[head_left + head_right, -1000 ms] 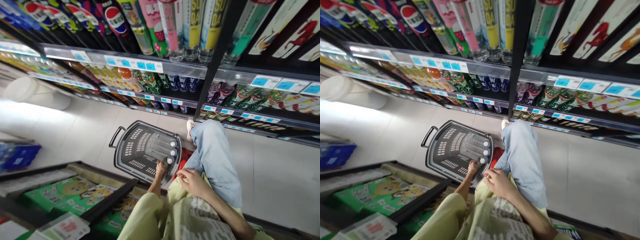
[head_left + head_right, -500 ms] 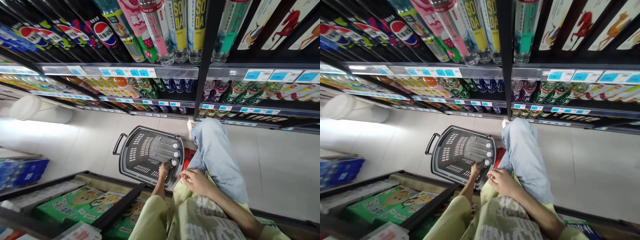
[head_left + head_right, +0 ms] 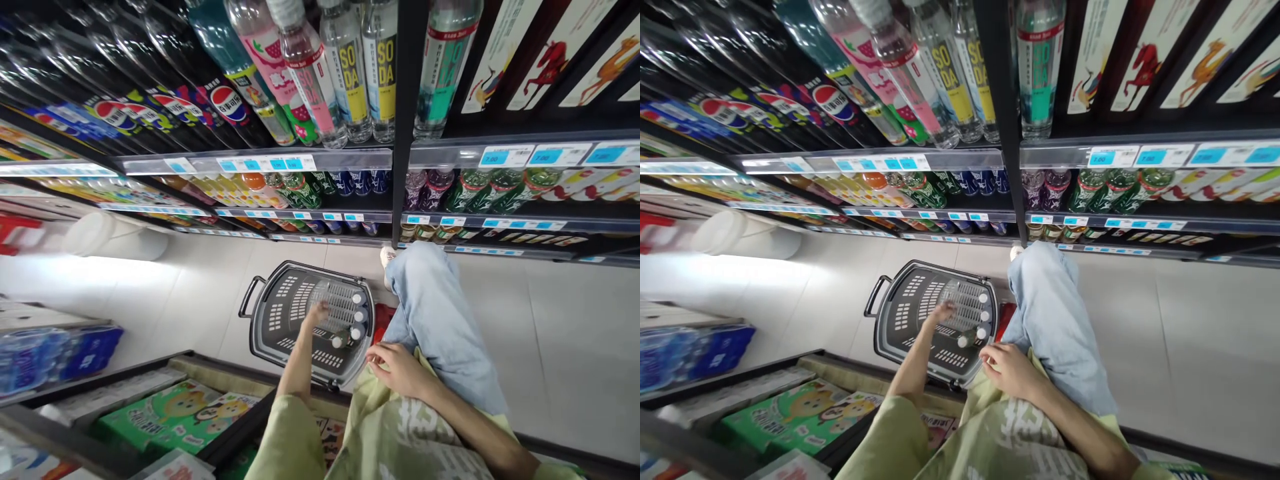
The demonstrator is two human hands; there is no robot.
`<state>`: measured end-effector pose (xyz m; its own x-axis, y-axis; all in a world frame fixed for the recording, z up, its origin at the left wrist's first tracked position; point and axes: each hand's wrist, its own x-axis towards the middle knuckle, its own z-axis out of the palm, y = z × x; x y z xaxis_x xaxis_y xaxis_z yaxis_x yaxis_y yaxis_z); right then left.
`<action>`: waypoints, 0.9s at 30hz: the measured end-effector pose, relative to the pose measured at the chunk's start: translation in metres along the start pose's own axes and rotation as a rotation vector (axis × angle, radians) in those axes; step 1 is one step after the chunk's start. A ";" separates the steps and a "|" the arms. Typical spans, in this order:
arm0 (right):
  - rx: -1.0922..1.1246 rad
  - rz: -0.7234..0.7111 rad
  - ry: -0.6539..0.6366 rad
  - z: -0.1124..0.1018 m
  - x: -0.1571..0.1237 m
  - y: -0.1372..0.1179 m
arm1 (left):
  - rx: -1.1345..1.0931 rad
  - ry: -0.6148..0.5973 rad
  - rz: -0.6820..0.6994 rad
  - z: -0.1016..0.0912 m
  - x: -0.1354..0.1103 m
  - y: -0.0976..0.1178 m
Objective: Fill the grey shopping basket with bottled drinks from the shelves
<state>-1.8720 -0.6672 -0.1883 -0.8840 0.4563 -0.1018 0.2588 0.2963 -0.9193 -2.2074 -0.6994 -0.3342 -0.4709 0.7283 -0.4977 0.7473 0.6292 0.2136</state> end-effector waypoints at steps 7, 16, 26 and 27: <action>-0.015 0.006 0.021 0.003 -0.003 0.004 | -0.130 0.534 0.052 -0.205 0.098 0.008; 0.029 0.041 0.027 0.002 0.002 0.000 | 0.088 0.769 0.164 -0.357 0.141 0.076; 0.040 0.027 -0.002 -0.001 0.000 0.003 | 0.284 0.726 0.168 -0.360 0.143 0.088; 0.035 0.024 -0.005 -0.001 0.000 0.003 | 0.292 0.723 0.186 -0.358 0.139 0.088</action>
<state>-1.8708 -0.6656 -0.1908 -0.8797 0.4588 -0.1253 0.2658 0.2557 -0.9295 -2.3750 -0.4460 -0.0837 -0.4391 0.8727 0.2137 0.8888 0.4567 -0.0387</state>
